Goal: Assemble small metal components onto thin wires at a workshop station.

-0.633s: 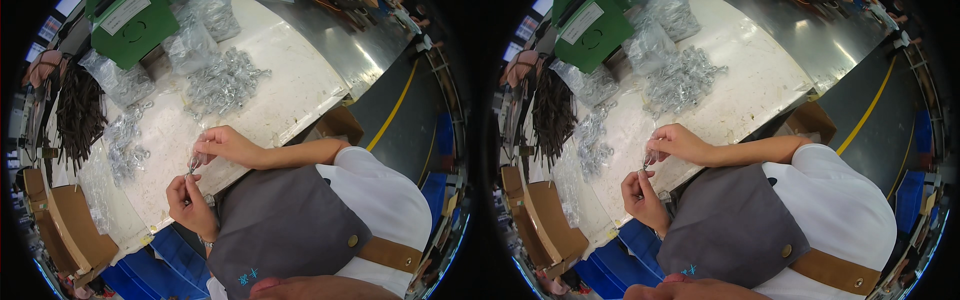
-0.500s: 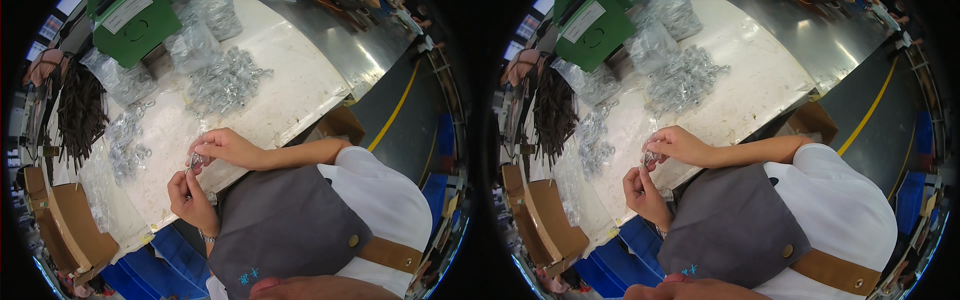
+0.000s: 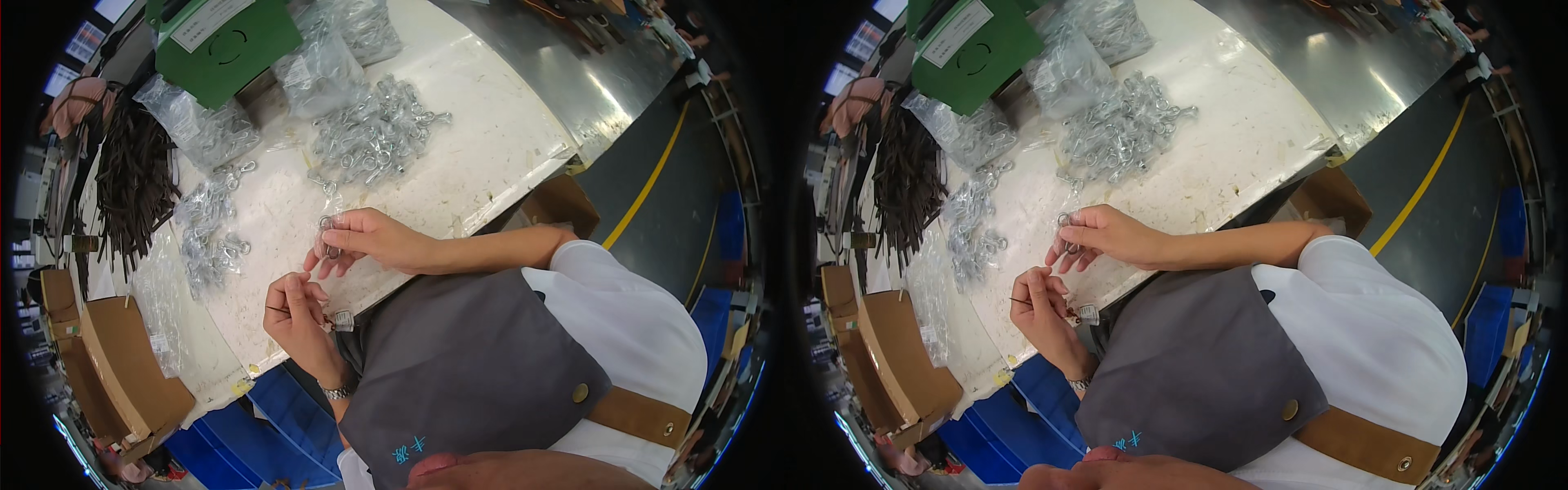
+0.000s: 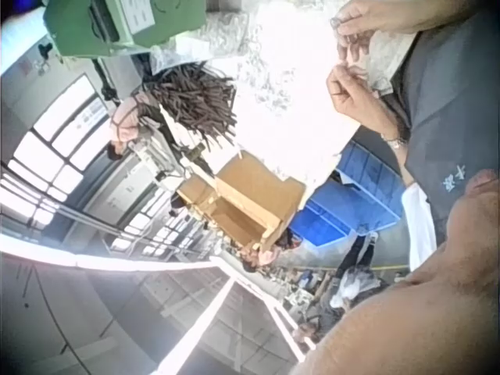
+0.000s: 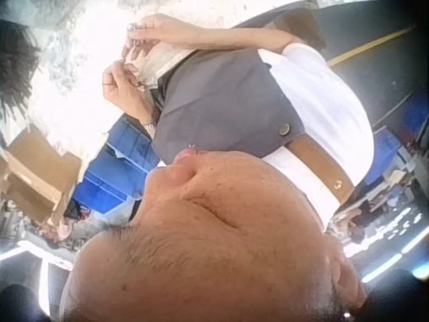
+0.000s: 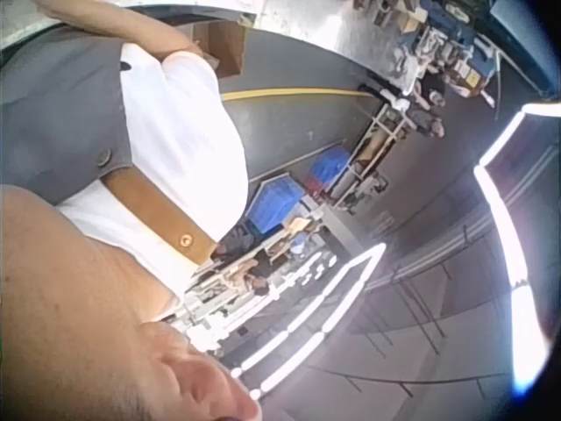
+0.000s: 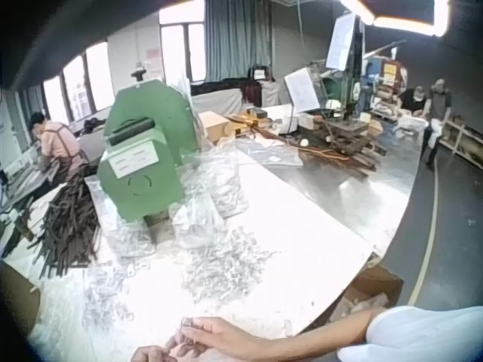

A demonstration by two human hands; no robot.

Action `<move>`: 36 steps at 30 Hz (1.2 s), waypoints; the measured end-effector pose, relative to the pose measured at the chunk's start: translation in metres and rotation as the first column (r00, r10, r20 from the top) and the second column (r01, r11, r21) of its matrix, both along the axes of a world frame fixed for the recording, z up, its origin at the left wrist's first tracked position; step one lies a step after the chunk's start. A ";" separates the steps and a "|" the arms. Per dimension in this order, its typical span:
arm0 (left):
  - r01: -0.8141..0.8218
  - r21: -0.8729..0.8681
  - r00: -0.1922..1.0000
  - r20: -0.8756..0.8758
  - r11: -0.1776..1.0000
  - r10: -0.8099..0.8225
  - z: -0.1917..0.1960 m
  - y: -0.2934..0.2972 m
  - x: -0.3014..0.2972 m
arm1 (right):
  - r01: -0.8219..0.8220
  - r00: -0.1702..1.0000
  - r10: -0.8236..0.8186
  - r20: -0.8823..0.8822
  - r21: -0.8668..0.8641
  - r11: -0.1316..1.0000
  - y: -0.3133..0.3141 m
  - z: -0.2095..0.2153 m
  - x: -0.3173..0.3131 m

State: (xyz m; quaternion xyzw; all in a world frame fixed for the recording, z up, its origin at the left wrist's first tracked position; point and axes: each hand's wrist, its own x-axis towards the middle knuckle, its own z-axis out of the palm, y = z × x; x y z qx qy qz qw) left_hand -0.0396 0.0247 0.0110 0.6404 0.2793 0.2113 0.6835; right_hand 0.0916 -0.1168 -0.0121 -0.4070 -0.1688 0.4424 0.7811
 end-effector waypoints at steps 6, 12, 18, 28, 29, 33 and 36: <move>0.431 -0.296 0.902 0.115 0.852 -0.416 -0.001 0.017 -0.003 | -0.650 0.759 0.648 0.067 0.009 0.760 -0.011 0.003 0.008; 0.382 -0.259 0.922 0.177 0.887 -0.345 -0.013 0.013 -0.006 | -0.683 0.699 0.679 -0.227 0.072 0.727 -0.018 -0.003 0.017; 0.324 -0.134 0.942 0.142 0.937 -0.306 -0.017 0.009 -0.012 | -0.605 0.476 0.636 -0.608 0.298 0.738 -0.019 -0.021 0.010; 0.117 -0.016 0.993 0.031 0.993 -0.117 0.014 0.010 -0.008 | -0.412 0.904 0.396 -0.164 -0.084 0.907 -0.019 -0.008 0.010; 0.166 0.060 0.986 -0.020 0.984 -0.165 0.015 0.005 -0.013 | -0.411 0.905 0.394 -0.163 -0.086 0.908 -0.021 -0.006 0.010; 0.432 0.145 0.893 -0.204 0.890 -0.401 0.028 -0.002 -0.021 | -0.283 0.943 0.313 0.117 -0.216 0.934 -0.026 0.009 0.011; 0.433 0.298 0.889 -0.298 0.851 -0.348 0.036 -0.019 -0.016 | -0.115 0.911 0.214 0.352 -0.281 0.953 -0.026 0.007 0.003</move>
